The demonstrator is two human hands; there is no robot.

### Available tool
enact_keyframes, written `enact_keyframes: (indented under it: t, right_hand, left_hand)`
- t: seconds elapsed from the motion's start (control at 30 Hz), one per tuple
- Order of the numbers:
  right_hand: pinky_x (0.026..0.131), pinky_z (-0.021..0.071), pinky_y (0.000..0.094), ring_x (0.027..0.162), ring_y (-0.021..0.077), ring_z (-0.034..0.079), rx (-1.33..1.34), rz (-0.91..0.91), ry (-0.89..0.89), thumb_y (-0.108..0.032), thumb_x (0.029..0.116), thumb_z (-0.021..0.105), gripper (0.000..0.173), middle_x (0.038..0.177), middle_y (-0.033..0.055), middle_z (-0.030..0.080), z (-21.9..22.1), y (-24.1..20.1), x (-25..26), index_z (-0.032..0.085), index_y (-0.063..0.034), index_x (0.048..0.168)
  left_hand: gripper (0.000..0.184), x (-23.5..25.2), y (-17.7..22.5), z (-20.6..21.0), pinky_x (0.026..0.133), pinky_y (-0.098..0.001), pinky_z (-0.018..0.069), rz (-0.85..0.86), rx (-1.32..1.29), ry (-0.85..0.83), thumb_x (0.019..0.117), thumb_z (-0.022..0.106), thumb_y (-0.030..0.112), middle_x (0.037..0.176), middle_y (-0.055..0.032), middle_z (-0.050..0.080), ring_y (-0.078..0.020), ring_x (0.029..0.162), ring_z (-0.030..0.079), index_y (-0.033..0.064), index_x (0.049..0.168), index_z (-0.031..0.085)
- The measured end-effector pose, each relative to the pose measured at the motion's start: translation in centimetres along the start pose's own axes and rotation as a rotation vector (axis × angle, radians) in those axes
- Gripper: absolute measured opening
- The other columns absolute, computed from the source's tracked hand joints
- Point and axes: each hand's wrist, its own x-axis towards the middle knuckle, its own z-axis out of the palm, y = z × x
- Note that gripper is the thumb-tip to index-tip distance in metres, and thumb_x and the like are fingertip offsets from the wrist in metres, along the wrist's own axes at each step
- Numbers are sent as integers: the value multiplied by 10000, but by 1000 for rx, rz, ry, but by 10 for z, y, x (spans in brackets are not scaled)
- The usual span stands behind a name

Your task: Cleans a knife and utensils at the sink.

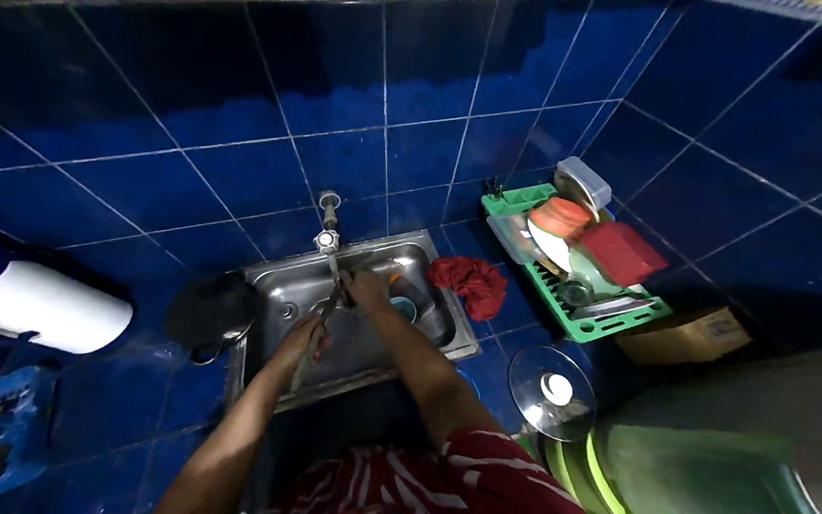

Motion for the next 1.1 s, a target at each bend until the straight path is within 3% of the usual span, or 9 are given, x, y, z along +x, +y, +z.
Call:
enact_keyframes:
  t: [0.13, 0.33, 0.47, 0.6, 0.73, 0.8, 0.93, 1.03, 1.1]
  right_hand:
    - [1004, 537, 563, 1181, 330, 666, 143, -283, 358, -469, 1104, 375, 508, 1301, 153, 680, -56, -53, -9, 649, -127, 1361]
    - [918, 567, 586, 1123, 372, 685, -437, -469, -46, -393, 993, 648, 453, 1238, 187, 690, -95, -107, -8, 634, -128, 1359]
    - [989, 539, 571, 1187, 324, 658, -251, -610, -33, -405, 990, 669, 488, 1345, 145, 652, -100, -85, 3, 612, -194, 1427]
    - [902, 594, 509, 1058, 311, 707, 534, -164, 28, -486, 1063, 507, 551, 1307, 184, 665, -55, -18, 14, 525, -145, 1495]
    - [866, 561, 448, 974, 256, 661, 942, 273, -126, -407, 1068, 538, 481, 1144, 186, 680, 31, 16, -3, 607, -8, 1328]
    - [641, 523, 352, 742, 171, 596, 1125, 396, -142, -428, 1065, 531, 436, 935, 102, 633, 52, 12, -9, 611, -35, 1236]
    - [793, 597, 383, 899, 222, 709, 1259, 349, -214, -341, 1131, 379, 454, 1098, 171, 715, 63, 3, -11, 556, 23, 1337]
    - [516, 461, 307, 592, 138, 527, 1002, 397, -283, -385, 1091, 486, 374, 825, 70, 595, 79, -21, -32, 620, -49, 1187]
    - [551, 496, 326, 626, 158, 567, 986, 374, -216, -367, 1095, 478, 400, 859, 104, 636, 83, -17, -29, 653, -17, 1181]
  left_hand:
    - [396, 31, -3, 2, 516, -271, 489, -24, -90, 98, 1109, 397, 381, 878, -68, 680, -130, 598, 584, 101, 1303, 601]
    - [319, 82, 35, 36, 621, -316, 570, 1, -285, 86, 1083, 500, 284, 901, -97, 656, -171, 703, 651, 20, 1246, 573]
    - [413, 106, 53, 54, 670, -337, 566, 53, -241, 167, 1056, 579, 306, 969, -123, 658, -179, 748, 642, 3, 1333, 543]
    - [323, 109, 57, 56, 602, -331, 568, 28, -452, 174, 1081, 507, 254, 900, -119, 637, -187, 681, 637, 13, 1295, 517]
    - [350, 86, 45, 50, 778, -399, 565, 54, -277, 107, 1064, 532, 248, 1062, -146, 654, -214, 893, 647, -2, 1309, 549]
    - [401, 66, 36, 47, 798, -416, 549, 57, -56, 94, 1084, 507, 311, 1090, -161, 638, -226, 896, 630, 7, 1343, 542]
    - [410, 32, 16, 37, 667, -350, 569, 42, 98, 78, 1112, 424, 347, 949, -104, 652, -170, 723, 638, 33, 1340, 556]
    - [462, 37, 3, 14, 809, -478, 556, 15, 161, 155, 1115, 396, 368, 1051, -189, 666, -268, 859, 656, 7, 1315, 603]
    - [438, 33, 0, 14, 697, -388, 565, 3, 133, 144, 1113, 399, 387, 940, -112, 661, -189, 734, 638, 47, 1289, 612]
